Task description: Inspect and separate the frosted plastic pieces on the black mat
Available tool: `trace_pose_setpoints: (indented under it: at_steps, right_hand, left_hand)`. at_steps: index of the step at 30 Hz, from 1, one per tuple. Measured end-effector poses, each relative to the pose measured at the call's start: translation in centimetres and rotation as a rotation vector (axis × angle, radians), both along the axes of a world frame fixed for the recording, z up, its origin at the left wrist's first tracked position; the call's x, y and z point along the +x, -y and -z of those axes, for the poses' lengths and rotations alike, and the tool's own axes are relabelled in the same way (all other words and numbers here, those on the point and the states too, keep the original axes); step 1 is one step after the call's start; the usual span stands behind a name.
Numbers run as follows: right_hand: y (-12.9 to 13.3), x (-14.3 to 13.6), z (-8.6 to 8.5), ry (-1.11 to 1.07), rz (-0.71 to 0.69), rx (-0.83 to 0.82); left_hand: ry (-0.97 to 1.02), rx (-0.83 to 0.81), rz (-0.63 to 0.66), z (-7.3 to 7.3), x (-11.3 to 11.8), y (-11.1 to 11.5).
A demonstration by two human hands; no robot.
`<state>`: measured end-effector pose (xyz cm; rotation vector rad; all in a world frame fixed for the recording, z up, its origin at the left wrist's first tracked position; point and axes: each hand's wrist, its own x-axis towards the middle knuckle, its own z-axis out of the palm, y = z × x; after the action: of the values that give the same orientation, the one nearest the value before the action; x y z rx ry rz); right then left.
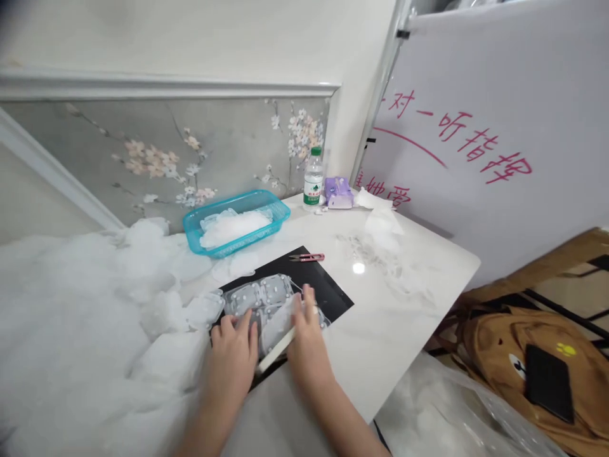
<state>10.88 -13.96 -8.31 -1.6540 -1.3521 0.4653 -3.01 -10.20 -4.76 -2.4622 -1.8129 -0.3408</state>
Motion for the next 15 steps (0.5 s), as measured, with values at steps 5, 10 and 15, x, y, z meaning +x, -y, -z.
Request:
trace_pose_setpoints:
  at_steps: [5, 10, 15]
  right_hand:
    - [-1.4, 3.2, 1.6, 0.056, 0.081, -0.164]
    - [-2.2, 4.1, 1.6, 0.105, -0.083, -0.151]
    - [-2.5, 5.4, 2.4, 0.182, -0.248, -0.078]
  left_hand:
    - [0.208, -0.067, 0.068, 1.1, -1.4, -1.3]
    - [0.316, 0.072, 0.074, 1.8, -1.8, -2.5]
    - [0.615, 0.091, 0.148, -6.0, -0.8, -0.8]
